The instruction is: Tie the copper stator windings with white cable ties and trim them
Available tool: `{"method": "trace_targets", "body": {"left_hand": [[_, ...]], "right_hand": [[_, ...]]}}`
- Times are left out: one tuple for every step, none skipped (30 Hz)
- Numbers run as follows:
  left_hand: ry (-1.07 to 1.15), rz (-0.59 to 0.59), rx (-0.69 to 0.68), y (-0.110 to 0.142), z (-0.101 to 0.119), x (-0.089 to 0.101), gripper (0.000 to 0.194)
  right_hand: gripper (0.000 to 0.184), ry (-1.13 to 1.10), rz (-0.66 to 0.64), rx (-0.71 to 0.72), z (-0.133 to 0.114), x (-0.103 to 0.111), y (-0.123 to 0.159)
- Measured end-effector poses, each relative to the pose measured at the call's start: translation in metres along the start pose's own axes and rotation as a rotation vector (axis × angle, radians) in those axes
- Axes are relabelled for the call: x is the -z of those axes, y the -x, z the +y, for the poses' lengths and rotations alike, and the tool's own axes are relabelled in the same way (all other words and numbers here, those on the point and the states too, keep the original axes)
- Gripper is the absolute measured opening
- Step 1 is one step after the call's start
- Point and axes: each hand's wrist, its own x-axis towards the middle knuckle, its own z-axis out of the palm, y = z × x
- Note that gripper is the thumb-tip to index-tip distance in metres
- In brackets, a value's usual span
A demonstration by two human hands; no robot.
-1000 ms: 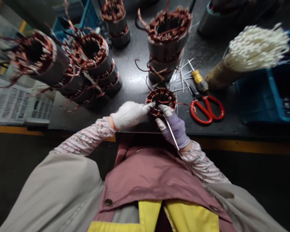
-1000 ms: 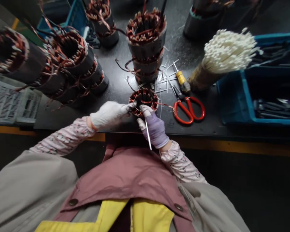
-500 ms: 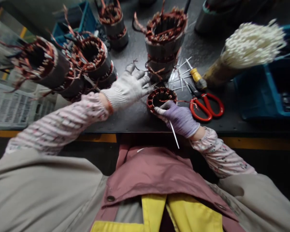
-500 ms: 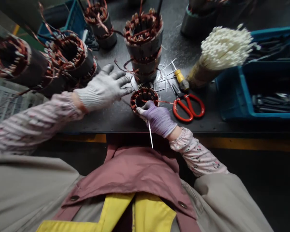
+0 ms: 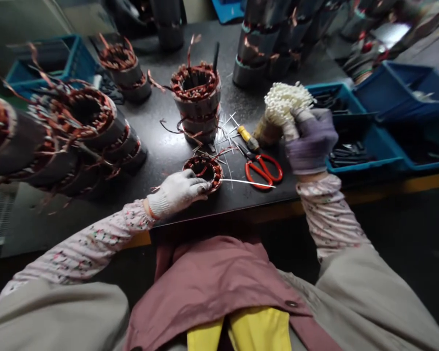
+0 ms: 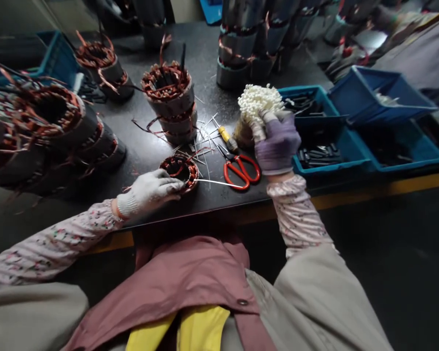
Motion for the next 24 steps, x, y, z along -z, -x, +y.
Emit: {"method": "trace_targets", "body": {"left_hand": [[0.005,-0.032,0.011,-0.001,0.001,0.002,0.03],[0.009,-0.061,0.02,-0.002,0.003,0.004,0.032],[0.009,-0.086,0.027,-0.003,0.004,0.006,0.033],[0.003,-0.103,0.034,-0.003,0.006,0.007,0.033],[-0.009,-0.114,0.046,-0.002,0.008,0.007,0.034],[-0.025,-0.121,0.065,-0.001,0.01,0.008,0.034],[-0.043,-0.123,0.086,0.0,0.012,0.009,0.034],[-0.058,-0.127,0.103,0.0,0.014,0.01,0.033],[-0.069,-0.132,0.114,0.001,0.015,0.01,0.033],[-0.071,-0.139,0.118,0.001,0.016,0.011,0.031],[-0.067,-0.147,0.113,0.001,0.015,0.012,0.03],[-0.056,-0.153,0.102,0.001,0.014,0.012,0.029],[-0.039,-0.163,0.09,0.0,0.012,0.012,0.028],[-0.013,-0.175,0.08,0.0,0.009,0.012,0.028],[0.02,-0.188,0.072,-0.001,0.007,0.012,0.028],[0.055,-0.201,0.07,-0.001,0.004,0.011,0.028],[0.085,-0.209,0.076,-0.001,0.002,0.01,0.028],[0.102,-0.212,0.093,0.0,0.002,0.009,0.029],[0.105,-0.206,0.119,0.001,0.002,0.007,0.03],[0.096,-0.19,0.151,0.002,0.004,0.005,0.03],[0.079,-0.169,0.184,0.003,0.006,0.002,0.03],[0.063,-0.149,0.216,0.004,0.01,-0.001,0.029],[0.054,-0.132,0.241,0.005,0.013,-0.004,0.028],[0.052,-0.12,0.262,0.006,0.017,-0.006,0.027]], "right_hand": [[0.043,0.091,-0.056,-0.053,0.001,-0.002,-0.009],[0.045,0.157,-0.114,-0.077,0.0,-0.005,-0.016],[0.045,0.2,-0.155,-0.081,-0.001,-0.008,-0.021],[0.044,0.227,-0.172,-0.076,-0.002,-0.011,-0.023],[0.042,0.243,-0.171,-0.067,-0.002,-0.013,-0.023],[0.041,0.252,-0.157,-0.057,-0.002,-0.014,-0.021],[0.04,0.253,-0.137,-0.043,0.0,-0.015,-0.019],[0.041,0.247,-0.115,-0.023,0.002,-0.015,-0.016],[0.043,0.231,-0.088,0.003,0.005,-0.014,-0.014],[0.045,0.201,-0.059,0.043,0.009,-0.014,-0.014],[0.047,0.159,-0.019,0.092,0.013,-0.013,-0.015],[0.05,0.101,0.039,0.133,0.017,-0.013,-0.018],[0.056,0.021,0.116,0.154,0.021,-0.013,-0.022],[0.062,-0.085,0.205,0.144,0.024,-0.014,-0.028],[0.067,-0.214,0.283,0.104,0.025,-0.015,-0.036],[0.071,-0.354,0.34,0.044,0.024,-0.017,-0.044],[0.073,-0.49,0.368,-0.018,0.021,-0.019,-0.051],[0.073,-0.605,0.385,-0.071,0.015,-0.02,-0.056],[0.07,-0.684,0.402,-0.102,0.006,-0.019,-0.058],[0.066,-0.728,0.417,-0.11,-0.005,-0.015,-0.057],[0.062,-0.753,0.437,-0.103,-0.018,-0.009,-0.052],[0.057,-0.768,0.457,-0.09,-0.032,0.001,-0.042],[0.053,-0.783,0.437,-0.071,-0.046,0.012,-0.028],[0.048,-0.81,0.395,-0.055,-0.059,0.024,-0.009]]}}
